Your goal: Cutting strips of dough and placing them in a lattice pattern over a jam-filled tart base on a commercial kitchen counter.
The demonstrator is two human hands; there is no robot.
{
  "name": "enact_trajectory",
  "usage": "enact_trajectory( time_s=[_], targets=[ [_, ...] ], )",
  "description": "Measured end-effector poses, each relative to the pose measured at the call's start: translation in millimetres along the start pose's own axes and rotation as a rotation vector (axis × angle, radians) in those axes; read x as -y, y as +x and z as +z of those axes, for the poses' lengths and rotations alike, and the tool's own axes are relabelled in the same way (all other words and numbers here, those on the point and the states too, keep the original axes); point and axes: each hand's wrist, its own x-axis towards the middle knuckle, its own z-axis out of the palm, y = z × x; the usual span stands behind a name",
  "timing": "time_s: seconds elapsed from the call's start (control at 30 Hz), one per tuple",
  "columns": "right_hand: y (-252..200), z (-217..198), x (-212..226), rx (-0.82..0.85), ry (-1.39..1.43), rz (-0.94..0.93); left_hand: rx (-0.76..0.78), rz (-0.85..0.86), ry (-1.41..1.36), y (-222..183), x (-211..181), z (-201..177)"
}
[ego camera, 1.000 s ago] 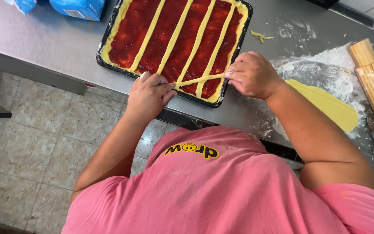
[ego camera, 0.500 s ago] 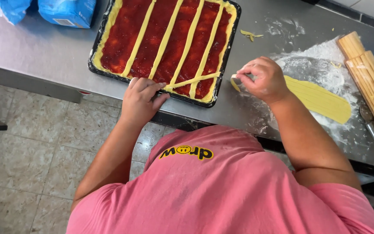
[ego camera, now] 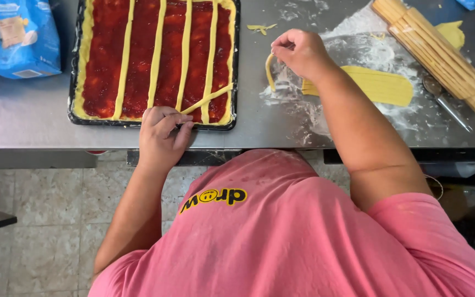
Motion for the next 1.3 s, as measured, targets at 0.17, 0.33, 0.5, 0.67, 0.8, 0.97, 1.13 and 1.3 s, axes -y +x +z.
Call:
enact_trajectory(
  time_s=[0.17, 0.33, 0.5, 0.67, 0.8, 0.97, 1.13, 1.3],
  targets=[
    [-14, -43, -32, -0.061, -0.165, 0.132, 0.064, -0.019, -0.024, -1, -24, -1],
    [-84, -122, -75, -0.067, -0.171, 0.131, 0.08, -0.076, -0.044, 5, -46, 21],
    [-131, -169, -188, -0.259, -0.182, 0.385, 0.314, -0.05, -0.032, 43, -85, 90],
    [-153, -173, -275, -0.271, -0.313, 0.308, 0.56, -0.183, 0.146, 85, -113, 179],
    [-154, -172, -278, -0.21, -0.363, 0.264, 0.697, -0.28, 0.428, 104, -102, 229],
    [-149, -174, -277, -0.155, -0.418, 0.12, 0.696, -0.327, 0.5, 122, -120, 234],
    [-140, -180, -293, -0.109, -0.506, -0.088, 0.699, -0.398, 0.431, 127, -120, 241],
    [-116, -180, -337, -0.174, -0.727, -0.493, 0.703, -0.382, 0.401, 141, -129, 238]
  ],
)
